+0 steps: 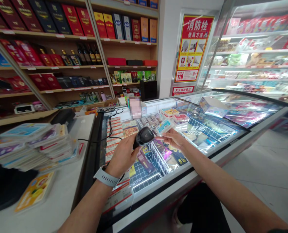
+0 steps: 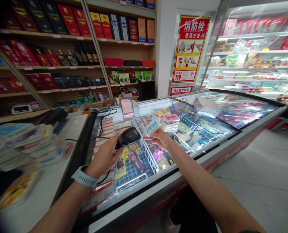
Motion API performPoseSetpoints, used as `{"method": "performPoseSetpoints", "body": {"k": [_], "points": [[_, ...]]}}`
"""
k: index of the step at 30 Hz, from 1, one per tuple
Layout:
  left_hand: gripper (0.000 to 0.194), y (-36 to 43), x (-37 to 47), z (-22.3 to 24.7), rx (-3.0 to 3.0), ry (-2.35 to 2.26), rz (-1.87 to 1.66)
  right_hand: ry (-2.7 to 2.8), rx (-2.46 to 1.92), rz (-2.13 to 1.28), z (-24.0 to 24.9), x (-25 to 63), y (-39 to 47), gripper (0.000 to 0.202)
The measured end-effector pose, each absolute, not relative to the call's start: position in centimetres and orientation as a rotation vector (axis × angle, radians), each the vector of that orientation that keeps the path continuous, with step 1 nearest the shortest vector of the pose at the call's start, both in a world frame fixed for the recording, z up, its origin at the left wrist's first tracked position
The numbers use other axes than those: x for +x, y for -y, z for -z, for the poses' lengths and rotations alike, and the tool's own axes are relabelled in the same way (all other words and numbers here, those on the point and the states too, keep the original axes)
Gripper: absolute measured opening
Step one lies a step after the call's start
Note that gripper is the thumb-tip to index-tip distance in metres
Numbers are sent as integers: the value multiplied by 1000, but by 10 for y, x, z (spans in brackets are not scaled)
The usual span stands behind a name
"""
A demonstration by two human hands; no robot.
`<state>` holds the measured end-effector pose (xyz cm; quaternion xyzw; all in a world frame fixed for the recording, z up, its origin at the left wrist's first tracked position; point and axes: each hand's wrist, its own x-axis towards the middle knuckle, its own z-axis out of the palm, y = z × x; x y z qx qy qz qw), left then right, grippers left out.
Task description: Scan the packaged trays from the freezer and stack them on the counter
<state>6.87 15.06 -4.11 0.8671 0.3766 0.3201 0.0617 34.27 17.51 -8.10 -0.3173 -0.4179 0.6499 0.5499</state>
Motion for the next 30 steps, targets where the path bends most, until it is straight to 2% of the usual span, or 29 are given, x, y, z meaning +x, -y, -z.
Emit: {"method": "performPoseSetpoints", "body": {"k": [5,9,15,20,30], "points": [[46,-149,69,40,2612,-1146,-933,829,-668,-1615,77,342,-175,39],[46,-148,69,38,2632,-1153,-949,689,-543,-1616,70,343,-174,57],[43,-145,68,34,2645,-1165,-970,748,-582,-1668,71,350,-175,50],[43,-143,69,32,2662,-1154,-986,690,-563,-1670,75,352,-177,57],[47,-143,68,33,2669,-1175,-995,663,-547,-1692,75,343,-174,47]]}}
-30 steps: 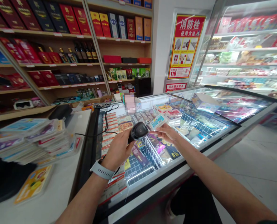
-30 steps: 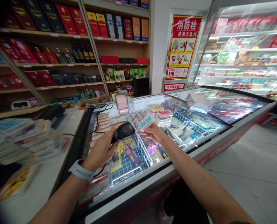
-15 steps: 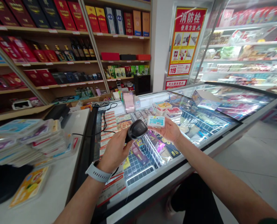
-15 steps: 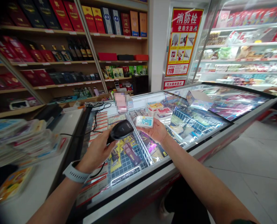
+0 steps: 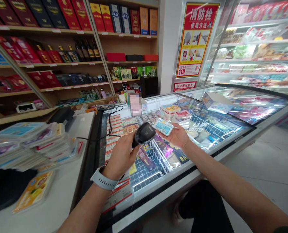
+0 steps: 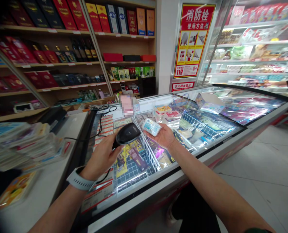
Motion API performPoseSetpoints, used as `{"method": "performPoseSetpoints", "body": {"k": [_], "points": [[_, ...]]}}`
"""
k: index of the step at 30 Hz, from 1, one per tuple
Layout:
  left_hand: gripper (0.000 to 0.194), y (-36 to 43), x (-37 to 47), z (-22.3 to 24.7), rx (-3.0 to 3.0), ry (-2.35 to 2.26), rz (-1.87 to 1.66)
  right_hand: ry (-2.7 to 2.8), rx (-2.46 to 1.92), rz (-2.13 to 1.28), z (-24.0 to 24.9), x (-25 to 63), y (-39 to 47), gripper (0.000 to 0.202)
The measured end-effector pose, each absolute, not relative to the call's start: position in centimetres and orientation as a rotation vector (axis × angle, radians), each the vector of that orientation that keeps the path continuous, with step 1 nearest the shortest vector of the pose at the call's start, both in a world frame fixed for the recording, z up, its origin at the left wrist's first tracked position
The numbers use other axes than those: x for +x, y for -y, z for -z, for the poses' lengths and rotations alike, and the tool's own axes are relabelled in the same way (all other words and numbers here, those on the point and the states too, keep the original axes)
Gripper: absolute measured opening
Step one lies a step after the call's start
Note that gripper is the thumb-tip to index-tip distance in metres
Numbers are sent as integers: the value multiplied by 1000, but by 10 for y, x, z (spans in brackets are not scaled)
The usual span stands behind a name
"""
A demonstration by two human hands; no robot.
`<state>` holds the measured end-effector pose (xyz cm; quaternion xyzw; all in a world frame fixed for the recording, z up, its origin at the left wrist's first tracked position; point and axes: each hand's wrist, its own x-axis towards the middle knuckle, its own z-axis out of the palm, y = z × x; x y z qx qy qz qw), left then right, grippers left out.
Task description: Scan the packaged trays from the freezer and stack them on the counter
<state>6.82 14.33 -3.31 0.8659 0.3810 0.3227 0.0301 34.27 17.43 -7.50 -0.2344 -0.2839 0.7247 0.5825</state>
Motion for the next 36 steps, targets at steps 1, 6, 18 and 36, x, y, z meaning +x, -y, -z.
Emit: {"method": "performPoseSetpoints", "body": {"k": [1,6,18,36], "points": [[47,-143,68,33,2671,-1172,-998,682,-566,-1703,76,343,-175,47],[43,-142,70,32,2693,-1173,-1005,760,-567,-1688,77,344,-176,46],[46,-140,74,33,2674,-1140,-986,689,-436,-1610,71,340,-173,49],[47,-139,76,34,2684,-1109,-980,735,-402,-1611,75,341,-174,46]]}}
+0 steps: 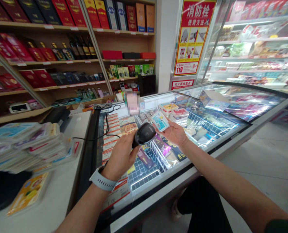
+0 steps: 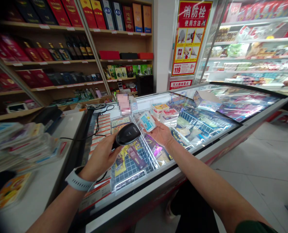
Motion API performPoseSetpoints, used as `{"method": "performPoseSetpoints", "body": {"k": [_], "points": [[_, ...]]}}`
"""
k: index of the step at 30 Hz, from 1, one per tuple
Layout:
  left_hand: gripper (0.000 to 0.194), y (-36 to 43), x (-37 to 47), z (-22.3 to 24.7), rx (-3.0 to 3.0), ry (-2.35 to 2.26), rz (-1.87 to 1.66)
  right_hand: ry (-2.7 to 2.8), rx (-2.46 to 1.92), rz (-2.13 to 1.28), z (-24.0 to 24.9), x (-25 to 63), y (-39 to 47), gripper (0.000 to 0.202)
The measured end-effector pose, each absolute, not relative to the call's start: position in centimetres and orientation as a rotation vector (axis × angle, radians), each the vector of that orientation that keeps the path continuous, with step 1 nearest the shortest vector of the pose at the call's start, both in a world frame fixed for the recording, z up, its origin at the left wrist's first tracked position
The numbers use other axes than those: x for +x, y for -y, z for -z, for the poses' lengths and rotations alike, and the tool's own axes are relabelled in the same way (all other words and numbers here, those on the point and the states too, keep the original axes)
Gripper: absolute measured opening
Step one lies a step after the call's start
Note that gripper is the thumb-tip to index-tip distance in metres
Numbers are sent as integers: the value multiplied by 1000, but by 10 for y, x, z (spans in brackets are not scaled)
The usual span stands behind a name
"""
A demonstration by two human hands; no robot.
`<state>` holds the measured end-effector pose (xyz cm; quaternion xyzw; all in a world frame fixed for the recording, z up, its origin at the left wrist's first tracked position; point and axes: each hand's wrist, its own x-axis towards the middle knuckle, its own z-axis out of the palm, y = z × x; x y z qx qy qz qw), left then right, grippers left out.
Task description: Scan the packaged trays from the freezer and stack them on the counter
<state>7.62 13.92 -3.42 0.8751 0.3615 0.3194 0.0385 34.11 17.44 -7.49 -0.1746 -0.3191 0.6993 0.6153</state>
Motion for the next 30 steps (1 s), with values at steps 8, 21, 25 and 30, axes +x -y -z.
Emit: {"method": "performPoseSetpoints", "body": {"k": [8,21,25,30], "points": [[48,-140,75,35,2682,-1094,-975,739,-415,-1611,73,341,-173,46],[43,-138,76,32,2669,-1107,-979,762,-439,-1595,71,339,-172,48],[42,-138,76,32,2667,-1101,-981,763,-470,-1586,70,338,-172,48],[42,-138,76,33,2655,-1104,-959,764,-431,-1606,71,338,-172,48]]}}
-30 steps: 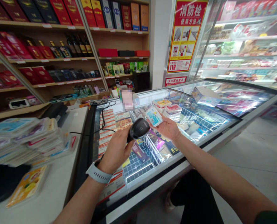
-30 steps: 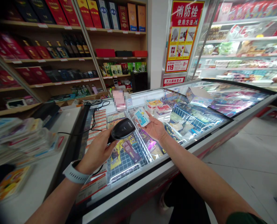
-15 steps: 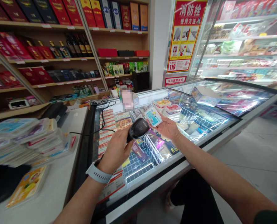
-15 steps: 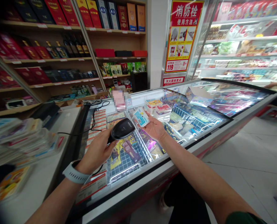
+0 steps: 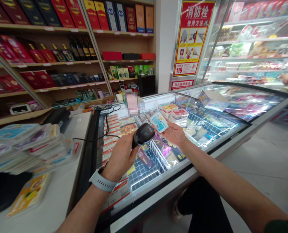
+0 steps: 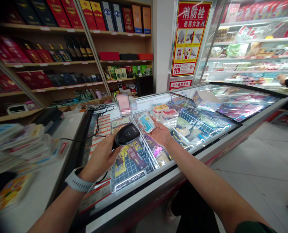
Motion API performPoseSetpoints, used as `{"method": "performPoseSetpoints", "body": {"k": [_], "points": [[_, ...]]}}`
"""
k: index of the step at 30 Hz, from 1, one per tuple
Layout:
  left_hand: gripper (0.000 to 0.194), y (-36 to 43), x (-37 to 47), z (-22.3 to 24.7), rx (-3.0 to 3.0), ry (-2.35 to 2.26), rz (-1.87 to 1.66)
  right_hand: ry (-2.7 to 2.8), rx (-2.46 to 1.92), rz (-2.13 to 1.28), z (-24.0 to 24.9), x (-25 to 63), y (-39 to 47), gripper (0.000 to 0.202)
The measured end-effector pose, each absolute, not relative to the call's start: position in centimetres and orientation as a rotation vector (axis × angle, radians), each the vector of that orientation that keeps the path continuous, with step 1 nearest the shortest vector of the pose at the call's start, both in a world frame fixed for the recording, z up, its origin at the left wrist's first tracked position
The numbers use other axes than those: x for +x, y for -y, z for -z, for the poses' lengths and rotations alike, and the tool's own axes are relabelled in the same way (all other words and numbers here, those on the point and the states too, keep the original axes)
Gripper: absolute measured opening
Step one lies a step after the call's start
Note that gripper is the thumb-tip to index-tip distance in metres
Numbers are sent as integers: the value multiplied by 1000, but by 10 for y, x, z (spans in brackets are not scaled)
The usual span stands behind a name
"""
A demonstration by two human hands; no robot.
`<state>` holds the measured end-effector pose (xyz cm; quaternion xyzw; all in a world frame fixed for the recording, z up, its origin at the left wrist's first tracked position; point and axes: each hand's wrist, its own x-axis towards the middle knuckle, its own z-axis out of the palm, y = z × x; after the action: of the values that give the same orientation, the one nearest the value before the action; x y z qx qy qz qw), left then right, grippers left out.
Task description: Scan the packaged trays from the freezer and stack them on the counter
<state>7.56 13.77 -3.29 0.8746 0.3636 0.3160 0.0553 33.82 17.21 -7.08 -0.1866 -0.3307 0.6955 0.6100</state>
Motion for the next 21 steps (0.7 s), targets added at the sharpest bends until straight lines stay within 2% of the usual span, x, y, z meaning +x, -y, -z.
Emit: {"method": "performPoseSetpoints", "body": {"k": [14,21], "points": [[49,-143,77,41,2661,-1120,-929,772,-456,-1561,72,337,-172,43],[45,-139,82,40,2675,-1132,-876,950,-561,-1316,50,329,-162,41]]}}
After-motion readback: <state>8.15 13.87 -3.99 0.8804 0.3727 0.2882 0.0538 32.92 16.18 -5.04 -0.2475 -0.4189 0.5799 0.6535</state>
